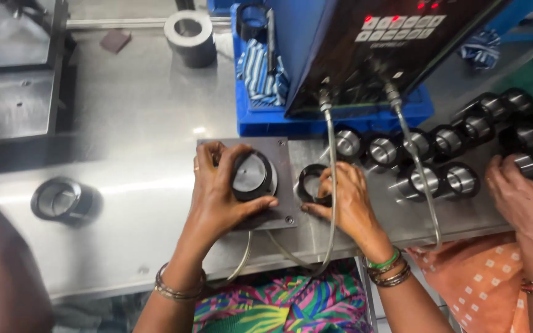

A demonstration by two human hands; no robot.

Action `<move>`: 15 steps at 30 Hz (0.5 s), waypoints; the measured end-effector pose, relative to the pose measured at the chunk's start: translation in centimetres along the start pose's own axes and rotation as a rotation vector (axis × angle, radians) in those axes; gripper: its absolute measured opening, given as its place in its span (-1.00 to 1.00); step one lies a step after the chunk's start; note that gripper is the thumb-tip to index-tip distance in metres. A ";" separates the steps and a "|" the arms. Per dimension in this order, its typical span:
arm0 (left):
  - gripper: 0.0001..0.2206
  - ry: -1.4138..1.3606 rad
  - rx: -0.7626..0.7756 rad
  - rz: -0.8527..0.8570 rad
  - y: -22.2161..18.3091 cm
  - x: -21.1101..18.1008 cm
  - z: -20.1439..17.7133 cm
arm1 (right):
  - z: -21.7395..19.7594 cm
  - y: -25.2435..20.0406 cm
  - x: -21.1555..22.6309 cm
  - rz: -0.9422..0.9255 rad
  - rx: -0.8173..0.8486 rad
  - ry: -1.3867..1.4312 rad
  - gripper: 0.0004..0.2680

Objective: Inspecting and measuring metal rings using a specialized testing fixture and digital display.

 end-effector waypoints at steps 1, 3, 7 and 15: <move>-0.19 0.009 0.047 -0.014 0.2 0.2 0.2 | 0.1 -0.4 0.2 -0.017 -0.004 0.025 -0.69; -0.25 -0.093 0.146 0.061 0.2 1.1 -0.4 | 0.4 -1.1 -0.3 -0.001 -0.007 0.026 -0.69; -0.20 -0.008 0.077 0.173 0.1 -0.6 -1.1 | 0.9 -1.6 -1.1 0.123 -0.026 0.163 -0.62; -0.32 0.008 -0.010 0.097 0.7 -1.0 -0.1 | 1.2 -0.4 -1.4 0.137 -0.043 0.173 -0.31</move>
Point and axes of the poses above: each hand's wrist, its own y-axis towards the middle knuckle, its own z-axis out of the palm, x = y × z, the point moved 7 cm from there along y, towards the middle knuckle, and after that the axes turned 12 degrees about -z, right-handed, at the moved point
